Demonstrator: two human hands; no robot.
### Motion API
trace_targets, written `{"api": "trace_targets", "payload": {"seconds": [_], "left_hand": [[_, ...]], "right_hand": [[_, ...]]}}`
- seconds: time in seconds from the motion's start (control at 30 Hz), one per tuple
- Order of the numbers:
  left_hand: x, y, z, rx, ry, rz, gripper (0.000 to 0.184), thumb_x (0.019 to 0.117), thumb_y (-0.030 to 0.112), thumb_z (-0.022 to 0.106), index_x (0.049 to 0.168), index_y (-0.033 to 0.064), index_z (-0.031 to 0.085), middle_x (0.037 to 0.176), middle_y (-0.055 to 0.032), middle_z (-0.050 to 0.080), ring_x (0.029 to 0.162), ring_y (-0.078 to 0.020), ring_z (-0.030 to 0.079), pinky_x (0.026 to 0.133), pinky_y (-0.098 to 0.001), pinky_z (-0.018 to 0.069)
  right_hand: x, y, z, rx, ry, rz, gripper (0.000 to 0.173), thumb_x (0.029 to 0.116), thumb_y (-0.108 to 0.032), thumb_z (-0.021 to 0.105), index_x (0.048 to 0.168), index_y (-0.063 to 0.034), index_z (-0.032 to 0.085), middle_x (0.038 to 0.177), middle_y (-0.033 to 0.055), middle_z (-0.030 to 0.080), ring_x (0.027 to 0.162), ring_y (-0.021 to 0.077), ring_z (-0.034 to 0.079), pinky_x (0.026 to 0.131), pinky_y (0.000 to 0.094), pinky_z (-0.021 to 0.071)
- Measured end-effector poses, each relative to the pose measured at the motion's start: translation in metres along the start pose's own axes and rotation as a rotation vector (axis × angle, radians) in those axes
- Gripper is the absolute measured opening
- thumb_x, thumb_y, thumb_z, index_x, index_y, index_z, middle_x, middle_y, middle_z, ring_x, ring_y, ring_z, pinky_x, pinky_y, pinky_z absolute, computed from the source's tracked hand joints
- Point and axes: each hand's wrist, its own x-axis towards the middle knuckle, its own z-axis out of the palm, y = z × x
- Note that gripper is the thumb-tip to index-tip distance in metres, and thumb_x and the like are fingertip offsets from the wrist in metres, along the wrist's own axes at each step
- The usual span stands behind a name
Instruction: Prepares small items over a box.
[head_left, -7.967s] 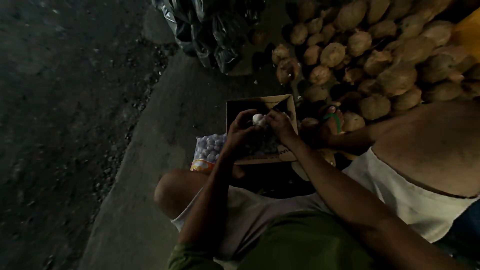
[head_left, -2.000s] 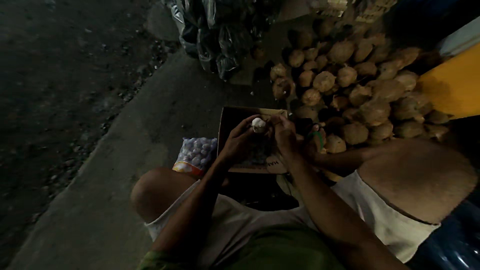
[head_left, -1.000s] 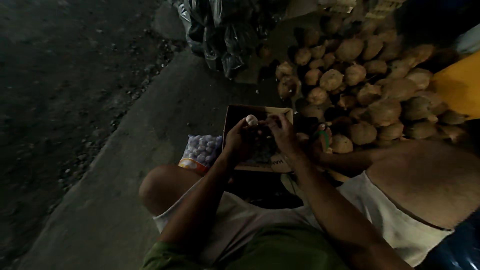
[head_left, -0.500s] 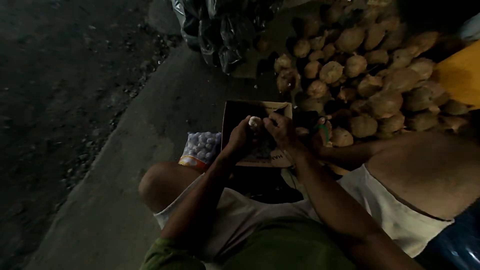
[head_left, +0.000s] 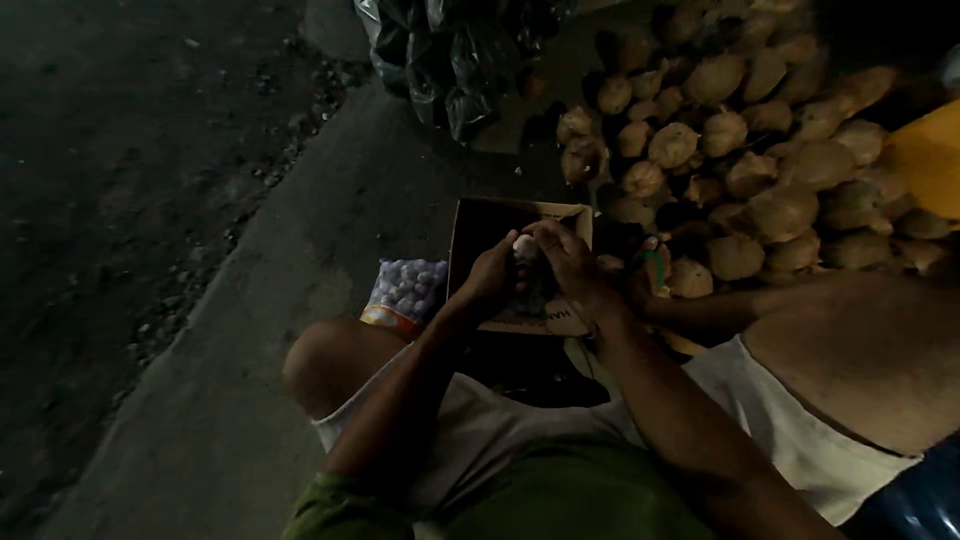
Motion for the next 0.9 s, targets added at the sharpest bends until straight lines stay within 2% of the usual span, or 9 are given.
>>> {"api": "trace_targets", "payload": {"seconds": [0.1, 0.23, 0.33, 0.5, 0.57, 0.63, 0.7, 0.77, 0.9], "left_hand": [[-0.006, 0.000, -0.001, 0.068, 0.016, 0.030, 0.049, 0.1101, 0.050, 0.028, 0.100, 0.0152, 0.061, 0.068, 0.0024, 0.054, 0.052, -0.0056, 0.048, 0.046, -0.0189, 0.0421], [-0.003, 0.002, 0.000, 0.059, -0.036, 0.028, 0.056, 0.1100, 0.052, 0.022, 0.105, 0.0095, 0.059, 0.070, -0.0018, 0.055, 0.053, -0.0092, 0.051, 0.047, -0.0210, 0.0451], [-0.005, 0.000, -0.002, 0.202, -0.077, 0.039, 0.055, 0.1102, 0.051, 0.023, 0.109, 0.0094, 0.060, 0.072, -0.0017, 0.058, 0.057, -0.0098, 0.056, 0.051, -0.0223, 0.0490], [-0.016, 0.008, -0.002, 0.505, 0.045, 0.089, 0.069, 0.1028, 0.069, 0.025, 0.104, 0.0130, 0.065, 0.072, -0.0017, 0.059, 0.057, -0.0098, 0.053, 0.051, -0.0249, 0.0464], [-0.016, 0.005, -0.004, 0.543, 0.075, 0.130, 0.075, 0.1003, 0.073, 0.021, 0.096, 0.0122, 0.065, 0.067, -0.0023, 0.057, 0.053, -0.0105, 0.050, 0.047, -0.0254, 0.0434], [-0.014, 0.003, -0.012, 0.580, 0.051, 0.255, 0.059, 0.1061, 0.061, 0.029, 0.107, 0.0147, 0.066, 0.078, -0.0021, 0.061, 0.062, -0.0105, 0.056, 0.054, -0.0267, 0.0486], [-0.008, 0.004, -0.020, 0.632, -0.065, 0.401, 0.031, 0.1078, 0.033, 0.051, 0.135, 0.0197, 0.055, 0.101, -0.0038, 0.067, 0.079, -0.0124, 0.064, 0.068, -0.0300, 0.0559], [-0.004, 0.004, -0.019, 0.662, -0.124, 0.468, 0.055, 0.0987, 0.020, 0.068, 0.149, 0.0253, 0.048, 0.106, -0.0045, 0.069, 0.082, -0.0143, 0.066, 0.071, -0.0317, 0.0586], [-0.003, -0.001, -0.017, 0.735, 0.003, 0.551, 0.044, 0.0967, 0.012, 0.070, 0.138, 0.0191, 0.057, 0.110, -0.0034, 0.071, 0.085, -0.0124, 0.069, 0.073, -0.0307, 0.0603]], "right_hand": [[-0.003, -0.007, 0.002, 0.032, -0.100, 0.024, 0.050, 0.0998, -0.050, 0.061, 0.137, -0.0153, 0.058, 0.097, 0.0067, 0.071, 0.079, 0.0176, 0.068, 0.071, 0.0403, 0.0597], [-0.002, -0.006, 0.005, -0.028, 0.048, 0.020, 0.037, 0.1102, -0.033, 0.045, 0.125, -0.0088, 0.068, 0.111, 0.0083, 0.072, 0.097, 0.0178, 0.070, 0.087, 0.0438, 0.0584], [-0.002, -0.005, 0.004, -0.109, 0.110, 0.033, 0.040, 0.1107, -0.036, 0.042, 0.116, -0.0083, 0.070, 0.105, 0.0098, 0.071, 0.093, 0.0215, 0.069, 0.083, 0.0478, 0.0573], [-0.003, -0.008, 0.000, -0.026, -0.082, 0.088, 0.046, 0.1041, -0.048, 0.054, 0.127, -0.0098, 0.065, 0.103, 0.0095, 0.071, 0.088, 0.0203, 0.068, 0.079, 0.0458, 0.0580], [-0.005, -0.009, 0.003, 0.067, -0.029, 0.114, 0.046, 0.1078, -0.045, 0.045, 0.126, -0.0087, 0.067, 0.107, 0.0090, 0.071, 0.092, 0.0178, 0.068, 0.081, 0.0430, 0.0577], [-0.004, -0.008, 0.005, 0.236, 0.037, 0.201, 0.050, 0.1097, -0.048, 0.036, 0.127, -0.0116, 0.067, 0.106, 0.0059, 0.069, 0.086, 0.0131, 0.065, 0.073, 0.0355, 0.0564], [0.000, -0.006, 0.006, 0.399, 0.091, 0.260, 0.048, 0.1096, -0.047, 0.032, 0.124, -0.0172, 0.068, 0.092, 0.0004, 0.066, 0.067, 0.0078, 0.057, 0.056, 0.0260, 0.0501], [0.001, -0.009, 0.004, 0.490, 0.114, 0.328, 0.050, 0.1089, -0.052, 0.035, 0.123, -0.0171, 0.067, 0.091, 0.0016, 0.066, 0.067, 0.0095, 0.059, 0.056, 0.0274, 0.0511], [-0.004, -0.013, 0.002, 0.321, 0.000, 0.269, 0.050, 0.1054, -0.056, 0.044, 0.131, -0.0160, 0.060, 0.101, 0.0026, 0.067, 0.080, 0.0095, 0.063, 0.067, 0.0292, 0.0557]]}}
